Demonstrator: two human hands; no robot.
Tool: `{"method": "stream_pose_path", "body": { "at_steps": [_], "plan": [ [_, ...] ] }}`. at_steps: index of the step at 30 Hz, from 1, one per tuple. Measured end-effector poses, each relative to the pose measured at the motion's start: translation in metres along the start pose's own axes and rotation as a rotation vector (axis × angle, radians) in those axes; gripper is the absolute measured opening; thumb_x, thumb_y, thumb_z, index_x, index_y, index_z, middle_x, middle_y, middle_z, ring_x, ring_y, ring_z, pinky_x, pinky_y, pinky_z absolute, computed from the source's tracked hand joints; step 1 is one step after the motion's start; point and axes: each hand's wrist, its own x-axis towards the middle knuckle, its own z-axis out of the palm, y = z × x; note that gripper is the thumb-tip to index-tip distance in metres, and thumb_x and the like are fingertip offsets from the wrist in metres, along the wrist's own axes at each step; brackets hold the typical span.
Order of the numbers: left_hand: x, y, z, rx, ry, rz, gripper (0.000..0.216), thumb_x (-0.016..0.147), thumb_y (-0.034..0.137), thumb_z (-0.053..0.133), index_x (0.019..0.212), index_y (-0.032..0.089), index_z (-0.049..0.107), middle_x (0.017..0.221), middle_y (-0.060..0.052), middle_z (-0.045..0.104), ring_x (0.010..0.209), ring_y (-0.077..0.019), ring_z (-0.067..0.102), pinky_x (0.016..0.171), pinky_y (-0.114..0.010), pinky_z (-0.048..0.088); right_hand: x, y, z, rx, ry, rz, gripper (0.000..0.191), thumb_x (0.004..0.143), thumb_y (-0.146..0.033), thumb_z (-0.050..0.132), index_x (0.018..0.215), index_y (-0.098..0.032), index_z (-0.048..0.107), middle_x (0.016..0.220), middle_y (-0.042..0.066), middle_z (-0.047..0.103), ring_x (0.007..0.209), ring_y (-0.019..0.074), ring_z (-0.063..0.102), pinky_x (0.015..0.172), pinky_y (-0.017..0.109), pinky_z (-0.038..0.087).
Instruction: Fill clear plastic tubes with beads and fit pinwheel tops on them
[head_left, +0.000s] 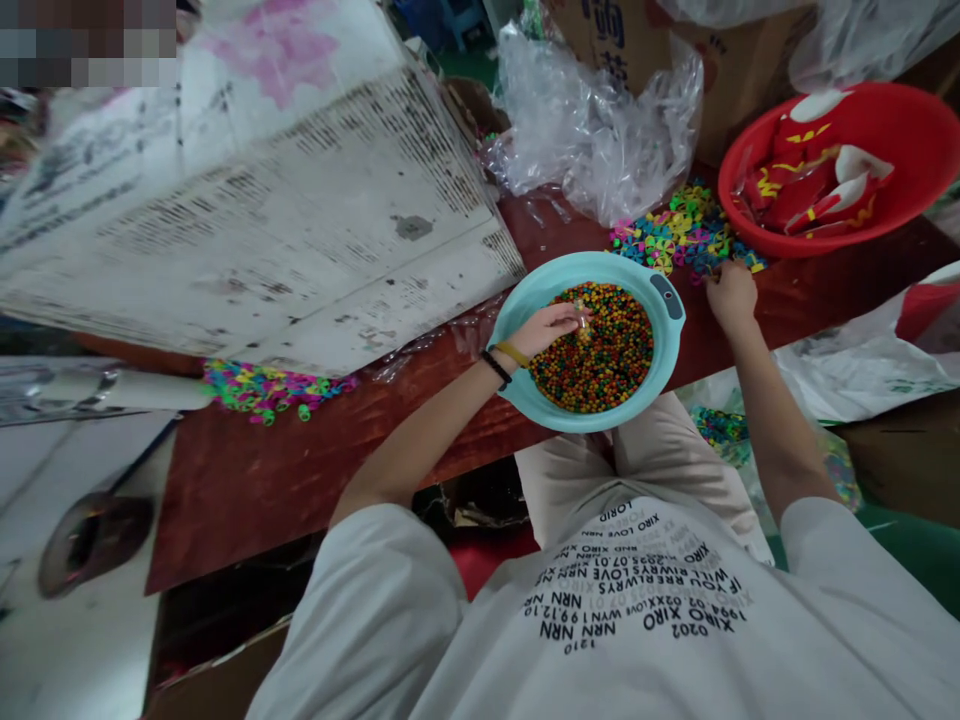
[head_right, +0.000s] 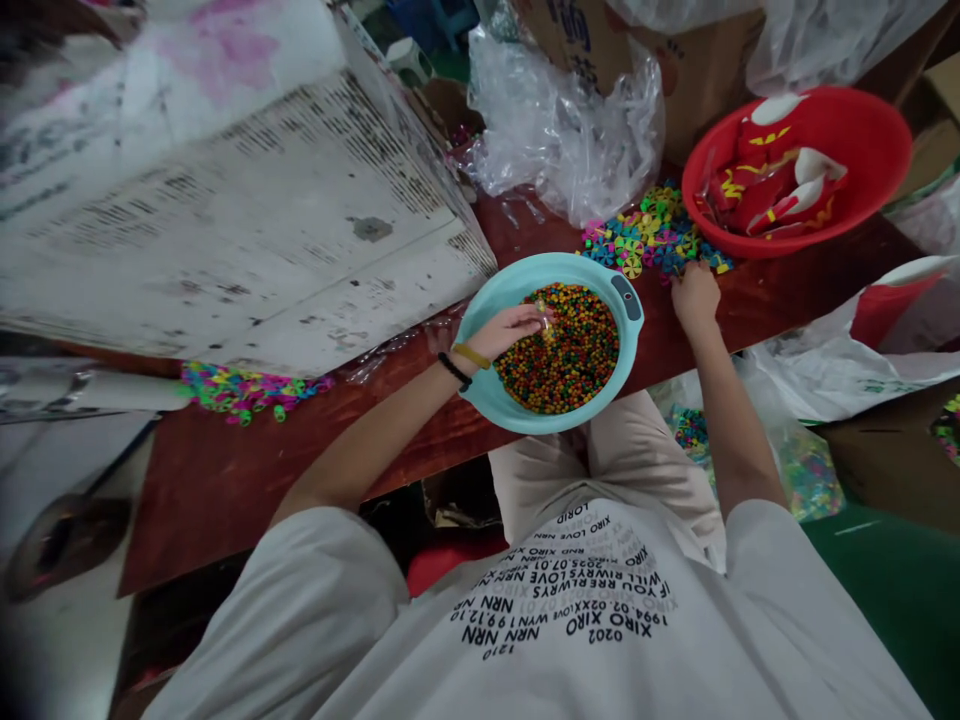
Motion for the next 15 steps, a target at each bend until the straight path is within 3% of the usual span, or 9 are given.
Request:
{"method": "stream_pose_path", "body": {
  "at_steps": [2, 4, 7, 9, 11, 15],
  "plan": [
    [-0.002, 0.003, 0.003, 0.377, 0.001, 0.024, 0.026, 0.102, 0.018, 0.055, 0.121, 0.013, 0.072, 0.125, -0.014, 0.077, 0.114, -0.0243, 0.070, 0.105, -0.044, 0.055, -0.001, -0.002, -0.002, -0.023, -0.005, -0.014, 0.027, 0.093, -0.020, 0.056, 0.115, -0.011, 0.071, 0.131, 0.027, 0.065, 0.112, 0.0389, 0.066, 0.099, 0.054, 0.054],
    [-0.004, 0.011, 0.010, 0.782, -0.093, 0.068, 0.025, 0.103, 0.012, 0.051, 0.113, 0.011, 0.075, 0.116, -0.017, 0.077, 0.112, -0.0275, 0.068, 0.099, -0.044, 0.055, -0.005, -0.004, -0.006, -0.043, -0.005, -0.029, 0.029, 0.091, -0.016, 0.056, 0.114, -0.011, 0.072, 0.132, 0.026, 0.065, 0.110, 0.0376, 0.066, 0.097, 0.051, 0.054],
    [-0.005, 0.027, 0.031, 1.048, -0.290, 0.131, 0.029, 0.102, 0.005, 0.048, 0.099, 0.007, 0.077, 0.108, -0.021, 0.076, 0.111, -0.0305, 0.066, 0.084, -0.039, 0.054, -0.015, -0.007, -0.011, -0.040, 0.023, -0.057, 0.028, 0.092, -0.018, 0.055, 0.111, -0.012, 0.076, 0.132, 0.024, 0.065, 0.107, 0.0357, 0.067, 0.097, 0.050, 0.055],
    [-0.004, 0.036, 0.048, 1.042, -0.373, 0.199, 0.030, 0.101, 0.003, 0.048, 0.099, 0.010, 0.077, 0.109, -0.020, 0.076, 0.110, -0.0288, 0.066, 0.082, -0.037, 0.053, -0.024, -0.008, -0.013, 0.002, 0.061, -0.081, 0.028, 0.093, -0.022, 0.055, 0.108, -0.013, 0.077, 0.130, 0.022, 0.067, 0.109, 0.0350, 0.067, 0.098, 0.050, 0.055],
    [0.000, 0.041, 0.061, 0.981, -0.429, 0.268, 0.030, 0.099, 0.002, 0.050, 0.102, 0.014, 0.078, 0.113, -0.016, 0.077, 0.110, -0.0258, 0.067, 0.091, -0.037, 0.053, -0.032, -0.008, -0.016, 0.080, 0.122, -0.107, 0.028, 0.095, -0.024, 0.055, 0.107, -0.014, 0.078, 0.126, 0.021, 0.069, 0.110, 0.0341, 0.067, 0.100, 0.050, 0.055],
    [0.010, 0.038, 0.067, 0.545, -0.478, 0.268, 0.027, 0.095, 0.005, 0.060, 0.111, 0.018, 0.077, 0.119, -0.009, 0.079, 0.111, -0.0213, 0.070, 0.106, -0.034, 0.050, -0.047, -0.008, -0.025, 0.283, 0.225, -0.156, 0.027, 0.097, -0.033, 0.057, 0.103, -0.017, 0.078, 0.108, 0.018, 0.074, 0.101, 0.0322, 0.069, 0.097, 0.050, 0.057]
  ]
}}
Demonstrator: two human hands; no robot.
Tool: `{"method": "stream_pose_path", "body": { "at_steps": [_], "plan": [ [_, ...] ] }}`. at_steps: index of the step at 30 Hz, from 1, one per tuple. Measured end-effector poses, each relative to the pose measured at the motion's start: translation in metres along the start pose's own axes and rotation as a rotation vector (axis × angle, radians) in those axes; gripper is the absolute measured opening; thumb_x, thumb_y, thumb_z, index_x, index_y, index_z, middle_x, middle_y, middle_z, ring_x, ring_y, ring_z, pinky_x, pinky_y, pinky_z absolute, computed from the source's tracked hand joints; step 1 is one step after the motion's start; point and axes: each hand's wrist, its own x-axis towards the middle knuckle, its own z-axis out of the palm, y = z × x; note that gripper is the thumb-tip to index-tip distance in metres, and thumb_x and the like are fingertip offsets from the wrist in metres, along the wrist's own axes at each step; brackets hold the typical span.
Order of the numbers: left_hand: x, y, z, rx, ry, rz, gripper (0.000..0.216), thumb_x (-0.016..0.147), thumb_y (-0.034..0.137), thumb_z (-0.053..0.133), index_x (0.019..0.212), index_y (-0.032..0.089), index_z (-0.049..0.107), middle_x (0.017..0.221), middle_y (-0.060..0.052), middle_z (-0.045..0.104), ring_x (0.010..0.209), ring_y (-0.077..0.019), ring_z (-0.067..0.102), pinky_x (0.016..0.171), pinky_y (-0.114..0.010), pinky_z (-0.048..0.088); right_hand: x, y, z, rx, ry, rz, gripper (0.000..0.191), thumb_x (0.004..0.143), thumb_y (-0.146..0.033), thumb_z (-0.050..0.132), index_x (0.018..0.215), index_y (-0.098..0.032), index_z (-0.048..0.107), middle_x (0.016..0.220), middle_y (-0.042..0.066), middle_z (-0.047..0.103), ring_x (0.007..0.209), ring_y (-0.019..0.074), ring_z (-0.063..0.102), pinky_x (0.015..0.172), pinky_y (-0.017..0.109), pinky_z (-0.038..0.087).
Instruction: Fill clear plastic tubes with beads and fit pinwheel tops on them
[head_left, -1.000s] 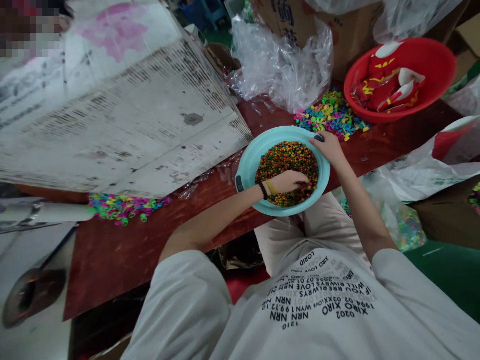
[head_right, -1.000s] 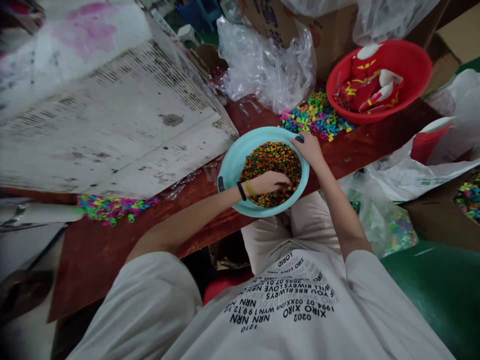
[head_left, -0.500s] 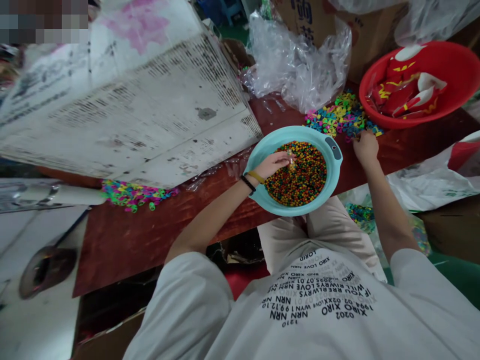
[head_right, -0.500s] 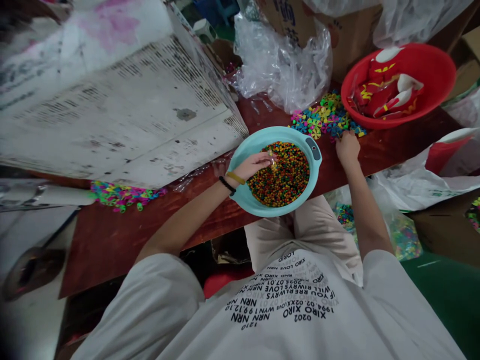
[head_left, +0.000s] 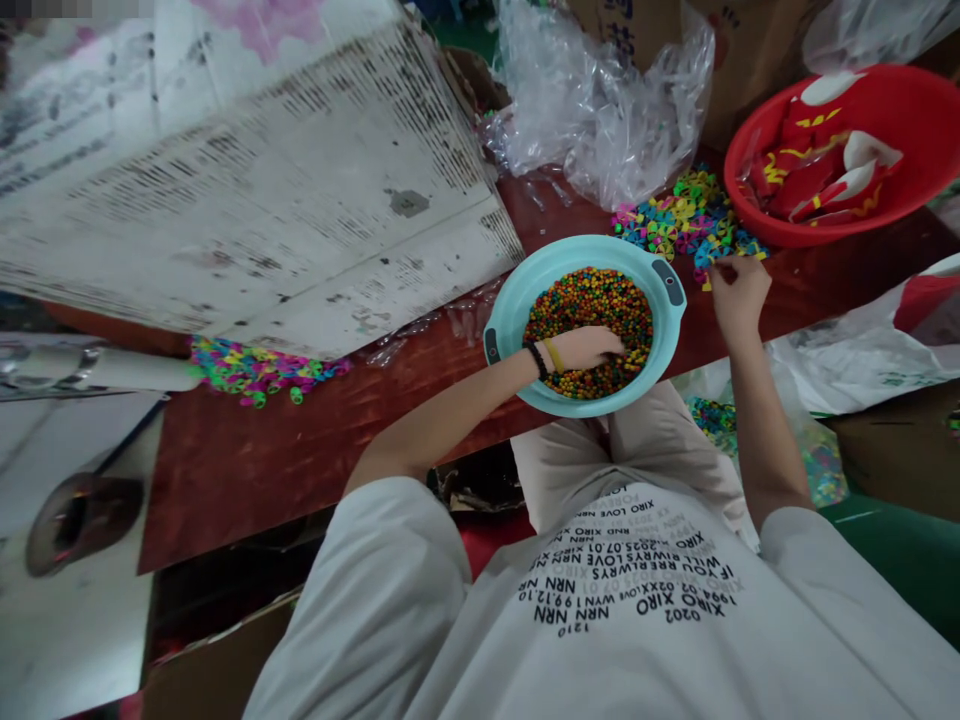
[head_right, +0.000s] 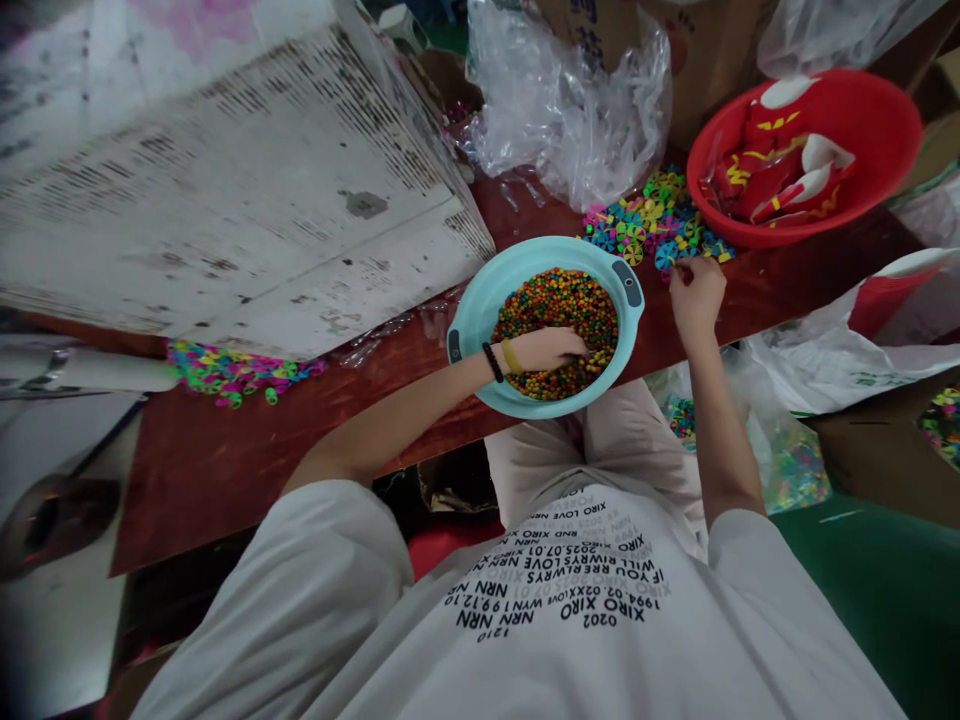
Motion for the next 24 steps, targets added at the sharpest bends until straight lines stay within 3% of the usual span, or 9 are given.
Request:
{"method": "stream_pose_path", "body": {
  "at_steps": [3, 6, 11, 14, 17, 21, 24],
  "plan": [
    [-0.004, -0.014, -0.007, -0.394, 0.041, -0.009, 0.024, 0.095, 0.018, 0.067, 0.118, 0.018, 0.075, 0.123, -0.008, 0.078, 0.112, -0.0207, 0.071, 0.103, -0.033, 0.053, -0.008, -0.010, -0.012, 0.195, 0.028, 0.009, 0.028, 0.095, -0.043, 0.061, 0.098, -0.020, 0.075, 0.094, 0.012, 0.075, 0.088, 0.0287, 0.069, 0.087, 0.046, 0.059],
    [-0.016, -0.025, -0.016, -0.627, 0.064, -0.043, 0.025, 0.097, 0.026, 0.067, 0.120, 0.018, 0.073, 0.127, -0.010, 0.076, 0.115, -0.0216, 0.070, 0.106, -0.036, 0.053, -0.017, -0.032, -0.024, 0.471, 0.000, 0.008, 0.030, 0.089, -0.051, 0.068, 0.089, -0.021, 0.072, 0.085, 0.006, 0.072, 0.081, 0.0247, 0.068, 0.079, 0.041, 0.058],
    [-0.038, -0.025, -0.025, -0.779, 0.193, -0.071, 0.037, 0.097, 0.037, 0.069, 0.130, 0.019, 0.072, 0.142, -0.011, 0.070, 0.132, -0.0246, 0.064, 0.119, -0.041, 0.046, -0.039, -0.088, -0.034, 0.810, -0.306, -0.004, 0.036, 0.080, -0.057, 0.079, 0.081, -0.022, 0.073, 0.078, 0.002, 0.067, 0.075, 0.0200, 0.063, 0.073, 0.035, 0.053],
    [-0.046, -0.016, -0.025, -0.917, 0.268, -0.092, 0.041, 0.101, 0.042, 0.064, 0.134, 0.020, 0.071, 0.139, -0.014, 0.071, 0.129, -0.0258, 0.067, 0.115, -0.043, 0.050, -0.048, -0.118, -0.028, 0.875, -0.464, 0.011, 0.044, 0.074, -0.065, 0.082, 0.075, -0.022, 0.071, 0.077, 0.002, 0.067, 0.073, 0.0190, 0.060, 0.069, 0.033, 0.049],
    [-0.049, -0.015, -0.022, -0.997, 0.335, -0.137, 0.041, 0.104, 0.044, 0.059, 0.136, 0.020, 0.068, 0.133, -0.014, 0.072, 0.123, -0.0256, 0.070, 0.107, -0.041, 0.055, -0.048, -0.134, -0.016, 0.878, -0.480, 0.016, 0.048, 0.073, -0.071, 0.080, 0.075, -0.024, 0.068, 0.078, 0.002, 0.066, 0.073, 0.0193, 0.058, 0.068, 0.033, 0.047],
    [-0.053, -0.029, -0.017, -0.849, 0.523, -0.281, 0.039, 0.097, 0.043, 0.072, 0.126, 0.018, 0.067, 0.137, -0.013, 0.068, 0.124, -0.0251, 0.065, 0.108, -0.041, 0.056, -0.044, -0.131, -0.004, 0.868, -0.422, 0.040, 0.051, 0.071, -0.074, 0.077, 0.078, -0.024, 0.065, 0.076, 0.002, 0.061, 0.070, 0.0185, 0.054, 0.066, 0.033, 0.045],
    [-0.056, -0.038, -0.014, -1.032, 0.603, -0.364, 0.045, 0.097, 0.047, 0.070, 0.132, 0.020, 0.062, 0.144, -0.012, 0.064, 0.121, -0.0229, 0.067, 0.103, -0.040, 0.059, -0.046, -0.126, 0.001, 0.844, -0.445, 0.068, 0.055, 0.071, -0.077, 0.076, 0.076, -0.025, 0.060, 0.073, 0.001, 0.058, 0.067, 0.0183, 0.052, 0.064, 0.033, 0.043]
  ]
}}
